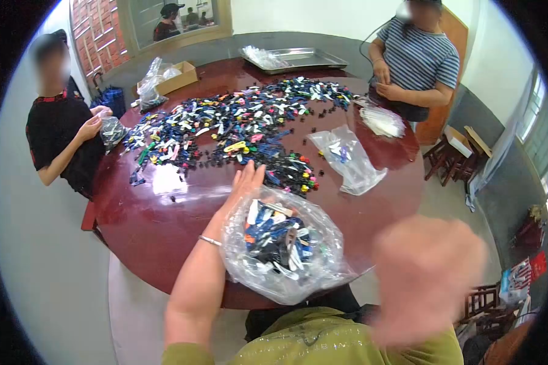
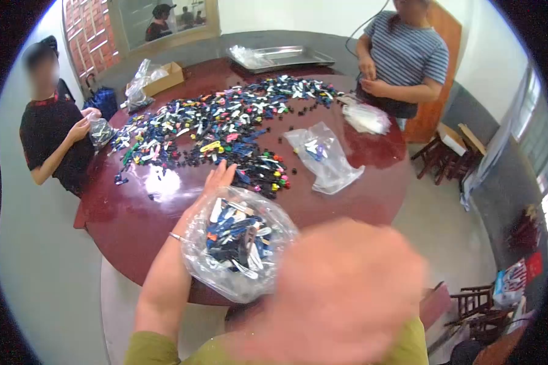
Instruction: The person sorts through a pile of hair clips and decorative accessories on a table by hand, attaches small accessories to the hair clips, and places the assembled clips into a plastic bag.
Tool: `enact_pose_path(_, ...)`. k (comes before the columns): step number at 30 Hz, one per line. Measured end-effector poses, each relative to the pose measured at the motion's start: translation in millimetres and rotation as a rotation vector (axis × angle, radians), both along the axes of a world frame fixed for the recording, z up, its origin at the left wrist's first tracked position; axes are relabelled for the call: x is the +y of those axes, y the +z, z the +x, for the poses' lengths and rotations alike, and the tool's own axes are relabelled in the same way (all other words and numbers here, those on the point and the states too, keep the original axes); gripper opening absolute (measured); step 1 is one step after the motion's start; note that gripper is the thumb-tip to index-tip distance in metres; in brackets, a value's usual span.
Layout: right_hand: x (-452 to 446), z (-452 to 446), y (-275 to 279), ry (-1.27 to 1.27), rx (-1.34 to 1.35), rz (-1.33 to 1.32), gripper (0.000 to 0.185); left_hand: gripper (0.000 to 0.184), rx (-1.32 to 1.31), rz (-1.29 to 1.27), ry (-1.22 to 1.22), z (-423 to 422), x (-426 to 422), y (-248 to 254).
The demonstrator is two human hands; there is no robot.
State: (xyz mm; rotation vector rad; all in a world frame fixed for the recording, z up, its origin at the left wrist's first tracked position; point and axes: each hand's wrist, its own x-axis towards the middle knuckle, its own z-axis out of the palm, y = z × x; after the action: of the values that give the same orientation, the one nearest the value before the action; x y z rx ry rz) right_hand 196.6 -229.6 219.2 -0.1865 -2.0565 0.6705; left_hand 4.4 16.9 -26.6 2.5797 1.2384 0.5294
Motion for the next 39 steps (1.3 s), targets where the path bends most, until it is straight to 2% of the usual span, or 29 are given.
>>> enact_pose_path(1,1,1,-3,-0.168,-0.101,-0.041,0.019,0.103,0.279,-0.131,0.129,13,12,11)
enact_pose_path(2,3,0,-7,-0.230,-0.128,-0.072,0.021,0.102,0.226,-0.025,0.099,5,18,-9)
enact_pose_path(3,6,-1,-11,-0.290,-0.156,-0.103,0.024,0.098,0.269,-0.075,0.108,6,26,-9)
enact_pose_path(4,10,-6,-15,-0.239,-0.100,-0.125,0.026,0.090,0.308,-0.104,0.151,9,23,0)
enact_pose_path(5,10,-13,-14,-0.196,-0.101,-0.136,0.023,0.075,0.173,-0.004,0.102,3,23,-17)
enact_pose_path(10,-1,-31,0,-0.049,-0.116,-0.174,0.022,0.073,0.166,-0.074,0.105,8,17,-20)
enact_pose_path(27,-6,-44,-40,0.001,-0.418,-0.295,0.023,0.067,0.065,-0.276,0.133,10,10,-29)
enact_pose_path(34,-4,-59,-48,0.126,-0.475,-0.345,0.023,0.064,0.056,-0.378,0.219,-6,70,-42)
enact_pose_path(35,-5,-62,-51,0.141,-0.491,-0.346,0.023,0.064,0.062,-0.366,0.231,-12,81,-46)
enact_pose_path(39,-7,-64,-53,0.153,-0.522,-0.346,0.023,0.083,0.228,-0.081,0.171,-5,92,-54)
